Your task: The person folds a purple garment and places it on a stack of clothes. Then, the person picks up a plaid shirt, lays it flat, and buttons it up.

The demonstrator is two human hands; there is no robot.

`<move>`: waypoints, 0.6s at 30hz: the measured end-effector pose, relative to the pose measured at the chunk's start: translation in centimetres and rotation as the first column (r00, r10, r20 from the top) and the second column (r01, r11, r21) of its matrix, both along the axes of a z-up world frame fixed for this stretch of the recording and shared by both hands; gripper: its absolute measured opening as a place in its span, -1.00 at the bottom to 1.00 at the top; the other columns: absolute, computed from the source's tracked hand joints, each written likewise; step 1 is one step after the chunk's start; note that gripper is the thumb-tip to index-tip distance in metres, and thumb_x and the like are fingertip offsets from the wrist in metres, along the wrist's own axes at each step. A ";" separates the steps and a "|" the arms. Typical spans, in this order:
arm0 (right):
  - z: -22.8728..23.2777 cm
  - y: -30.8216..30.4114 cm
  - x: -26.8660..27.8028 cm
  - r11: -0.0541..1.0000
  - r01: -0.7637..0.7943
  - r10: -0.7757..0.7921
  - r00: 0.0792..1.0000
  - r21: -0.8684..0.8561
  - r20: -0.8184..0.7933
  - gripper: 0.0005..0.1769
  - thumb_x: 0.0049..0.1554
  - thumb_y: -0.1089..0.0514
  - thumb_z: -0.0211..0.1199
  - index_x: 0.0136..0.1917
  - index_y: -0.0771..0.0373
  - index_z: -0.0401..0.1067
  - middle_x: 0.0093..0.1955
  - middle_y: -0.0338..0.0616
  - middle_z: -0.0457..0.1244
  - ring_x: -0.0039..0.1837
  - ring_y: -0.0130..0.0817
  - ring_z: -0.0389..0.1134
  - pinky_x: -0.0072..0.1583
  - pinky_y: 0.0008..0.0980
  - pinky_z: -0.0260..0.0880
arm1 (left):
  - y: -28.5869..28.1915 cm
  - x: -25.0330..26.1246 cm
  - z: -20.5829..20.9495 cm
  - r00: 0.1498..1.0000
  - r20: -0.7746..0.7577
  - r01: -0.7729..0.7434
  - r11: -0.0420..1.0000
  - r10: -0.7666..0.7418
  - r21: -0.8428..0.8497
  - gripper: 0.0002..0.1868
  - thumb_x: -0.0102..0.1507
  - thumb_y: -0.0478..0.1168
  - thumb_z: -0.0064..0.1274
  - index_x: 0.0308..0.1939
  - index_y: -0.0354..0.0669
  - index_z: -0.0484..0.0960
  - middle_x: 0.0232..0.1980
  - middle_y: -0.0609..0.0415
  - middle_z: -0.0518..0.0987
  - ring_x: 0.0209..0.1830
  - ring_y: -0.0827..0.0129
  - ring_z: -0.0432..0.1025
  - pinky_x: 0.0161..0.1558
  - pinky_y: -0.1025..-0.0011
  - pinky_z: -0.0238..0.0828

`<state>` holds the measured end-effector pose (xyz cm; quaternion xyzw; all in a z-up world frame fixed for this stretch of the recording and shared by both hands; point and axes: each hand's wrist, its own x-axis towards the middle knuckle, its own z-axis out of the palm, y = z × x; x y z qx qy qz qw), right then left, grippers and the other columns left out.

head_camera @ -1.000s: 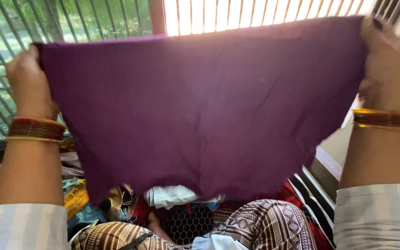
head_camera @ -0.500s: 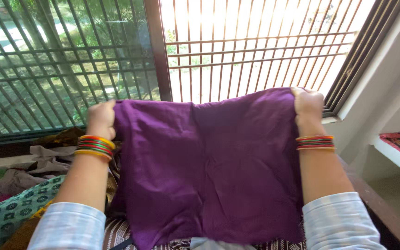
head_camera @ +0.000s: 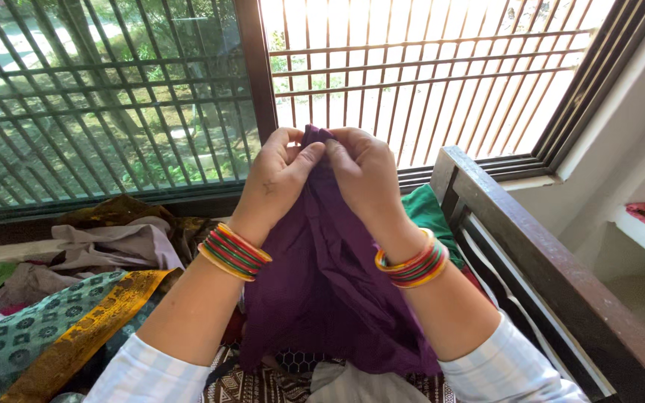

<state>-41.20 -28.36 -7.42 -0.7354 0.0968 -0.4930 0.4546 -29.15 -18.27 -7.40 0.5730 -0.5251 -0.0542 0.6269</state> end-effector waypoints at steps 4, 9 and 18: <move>0.0 -0.7 -0.1 0.913 -0.405 0.405 0.914 0.049 0.000 -0.48 0.08 0.46 -0.06 0.28 0.43 0.44 0.16 -0.01 0.41 0.21 -0.42 0.44 0.27 -0.46 0.43 | 0.7 0.6 0.4 0.996 0.040 0.082 0.993 -0.079 -0.083 -0.72 0.24 -0.38 0.13 0.01 -0.28 0.46 -0.13 0.10 0.67 -0.15 0.62 0.56 -0.10 0.61 0.51; 1.4 -2.8 -1.3 0.727 -0.666 0.667 0.743 0.166 0.057 -0.53 0.13 0.43 0.02 0.30 0.39 0.43 0.22 -0.04 0.39 0.25 -0.30 0.44 0.28 -0.32 0.50 | 1.5 2.5 0.9 0.999 -0.043 0.026 0.988 -0.033 -0.155 -0.70 0.19 -0.54 -0.05 -0.01 -0.31 0.56 -0.17 0.13 0.62 -0.24 0.58 0.49 -0.14 0.57 0.49; 3.5 -5.1 -5.8 0.820 -0.343 0.127 0.890 -0.458 -0.438 -0.60 0.15 -0.06 0.37 0.16 0.22 0.55 0.12 -0.08 0.43 0.23 -0.26 0.42 0.32 -0.24 0.36 | 4.4 5.4 4.3 0.985 -0.160 0.031 0.975 -0.067 -0.219 -0.72 0.24 -0.54 -0.10 -0.05 -0.24 0.59 -0.19 0.18 0.63 -0.27 0.59 0.50 -0.14 0.58 0.53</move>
